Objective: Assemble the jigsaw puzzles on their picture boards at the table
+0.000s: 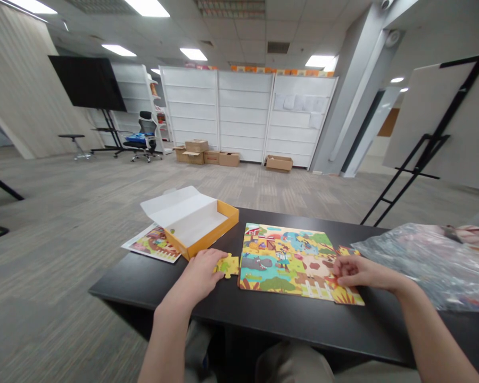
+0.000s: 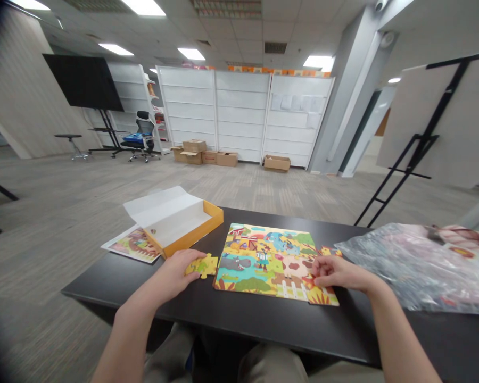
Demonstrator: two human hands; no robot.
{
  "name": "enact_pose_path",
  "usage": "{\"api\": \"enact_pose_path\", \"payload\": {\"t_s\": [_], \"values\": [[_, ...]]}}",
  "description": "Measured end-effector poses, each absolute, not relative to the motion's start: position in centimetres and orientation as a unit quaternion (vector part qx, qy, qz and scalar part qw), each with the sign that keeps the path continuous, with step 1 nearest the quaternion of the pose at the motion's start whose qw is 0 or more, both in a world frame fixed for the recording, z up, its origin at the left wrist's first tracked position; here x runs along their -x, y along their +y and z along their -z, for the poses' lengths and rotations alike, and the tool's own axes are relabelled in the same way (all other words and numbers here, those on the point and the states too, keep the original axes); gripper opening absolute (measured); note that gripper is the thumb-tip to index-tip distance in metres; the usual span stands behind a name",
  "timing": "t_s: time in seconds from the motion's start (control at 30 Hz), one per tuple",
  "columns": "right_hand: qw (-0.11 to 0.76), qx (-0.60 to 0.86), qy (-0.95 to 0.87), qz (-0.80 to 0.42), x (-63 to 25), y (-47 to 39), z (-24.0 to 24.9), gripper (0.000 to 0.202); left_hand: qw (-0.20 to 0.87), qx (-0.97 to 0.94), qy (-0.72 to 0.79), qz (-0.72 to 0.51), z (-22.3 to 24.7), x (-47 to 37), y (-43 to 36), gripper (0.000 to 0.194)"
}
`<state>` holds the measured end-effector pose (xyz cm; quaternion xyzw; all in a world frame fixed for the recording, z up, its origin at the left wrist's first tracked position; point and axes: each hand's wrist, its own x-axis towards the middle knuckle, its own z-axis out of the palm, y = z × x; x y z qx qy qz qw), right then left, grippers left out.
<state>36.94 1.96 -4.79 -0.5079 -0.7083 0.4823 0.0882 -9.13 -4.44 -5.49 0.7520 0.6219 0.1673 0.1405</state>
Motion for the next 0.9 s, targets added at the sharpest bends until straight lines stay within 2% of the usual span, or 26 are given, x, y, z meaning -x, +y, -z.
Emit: {"api": "enact_pose_path", "payload": {"t_s": [0.2,0.4,0.5,0.63,0.77,0.9], "values": [[0.132,0.515,-0.715,-0.454,-36.0,1.6,3.7,0.049,0.147,-0.747,0.625,-0.172,5.5,9.3,-4.5,0.043],[0.239,0.504,-0.709,-0.432,-33.5,1.7,2.6,0.053,0.183,-0.759,0.533,-0.325,4.0,8.2,-4.8,0.051],[0.234,0.47,-0.723,-0.449,-29.7,2.1,2.1,0.049,0.232,-0.774,0.475,-0.35,3.3,5.7,-5.2,0.056],[0.219,0.356,-0.782,-0.463,-23.4,2.3,1.7,0.043,0.281,-0.802,0.422,-0.315,2.9,1.8,-5.6,0.065],[0.178,0.277,-0.849,-0.414,-20.4,2.4,2.2,0.042,0.271,-0.821,0.398,-0.307,3.3,-0.1,-5.3,0.071],[0.179,0.316,-0.832,-0.418,-22.3,3.5,2.8,0.037,0.245,-0.809,0.43,-0.316,3.8,-0.2,-4.8,0.067]]}}
